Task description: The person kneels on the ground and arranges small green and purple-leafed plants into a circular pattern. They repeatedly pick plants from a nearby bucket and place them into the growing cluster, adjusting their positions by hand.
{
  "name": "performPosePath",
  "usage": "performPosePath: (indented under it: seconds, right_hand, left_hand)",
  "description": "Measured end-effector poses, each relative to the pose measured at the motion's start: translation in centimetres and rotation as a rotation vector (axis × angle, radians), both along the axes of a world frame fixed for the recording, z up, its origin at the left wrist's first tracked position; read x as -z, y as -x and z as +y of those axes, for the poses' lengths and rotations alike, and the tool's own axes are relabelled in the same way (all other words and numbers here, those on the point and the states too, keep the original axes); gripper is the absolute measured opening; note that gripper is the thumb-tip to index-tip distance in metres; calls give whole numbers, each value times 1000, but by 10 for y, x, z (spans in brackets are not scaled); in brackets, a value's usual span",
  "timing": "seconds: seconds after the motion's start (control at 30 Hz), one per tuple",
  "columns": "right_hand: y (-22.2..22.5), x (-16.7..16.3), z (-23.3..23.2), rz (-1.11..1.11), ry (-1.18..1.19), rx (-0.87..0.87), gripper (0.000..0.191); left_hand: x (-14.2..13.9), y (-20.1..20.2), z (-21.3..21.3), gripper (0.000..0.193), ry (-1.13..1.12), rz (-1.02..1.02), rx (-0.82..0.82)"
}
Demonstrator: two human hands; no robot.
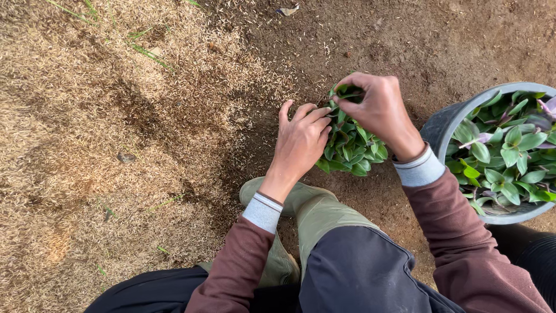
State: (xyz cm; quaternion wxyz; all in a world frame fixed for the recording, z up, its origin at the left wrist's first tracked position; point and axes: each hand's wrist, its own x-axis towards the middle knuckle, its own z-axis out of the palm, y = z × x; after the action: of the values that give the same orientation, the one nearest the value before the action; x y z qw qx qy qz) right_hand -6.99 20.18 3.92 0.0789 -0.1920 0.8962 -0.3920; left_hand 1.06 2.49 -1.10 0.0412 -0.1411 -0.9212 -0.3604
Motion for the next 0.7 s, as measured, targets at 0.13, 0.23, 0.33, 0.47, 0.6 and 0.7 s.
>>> performPosePath:
  seconds: [0.13,0.23,0.33,0.47,0.6,0.7]
  right_hand:
    - [-3,10,-2,112,-57,-75,20]
    - [-5,14,0,181,-109,-94,23]
    - [-7,19,-2,207,-138,-101,23]
    - [-4,23,-6,200,-182,-128,20]
    - [1,25,-9,139,-194,-159,22]
    - [1,27,-10,169,-283,-173,23]
  left_hand:
    - [1,-1,-1,18,13,17,17]
    - [2,-1,-1,18,2,11,16]
    - [3,-1,-1,18,-13,10,18]
    - [3,0,-2,18,-29,9,19]
    - [4,0,-4,18,-56,8,9]
    - [4,0,-6,18,-111,-11,-23]
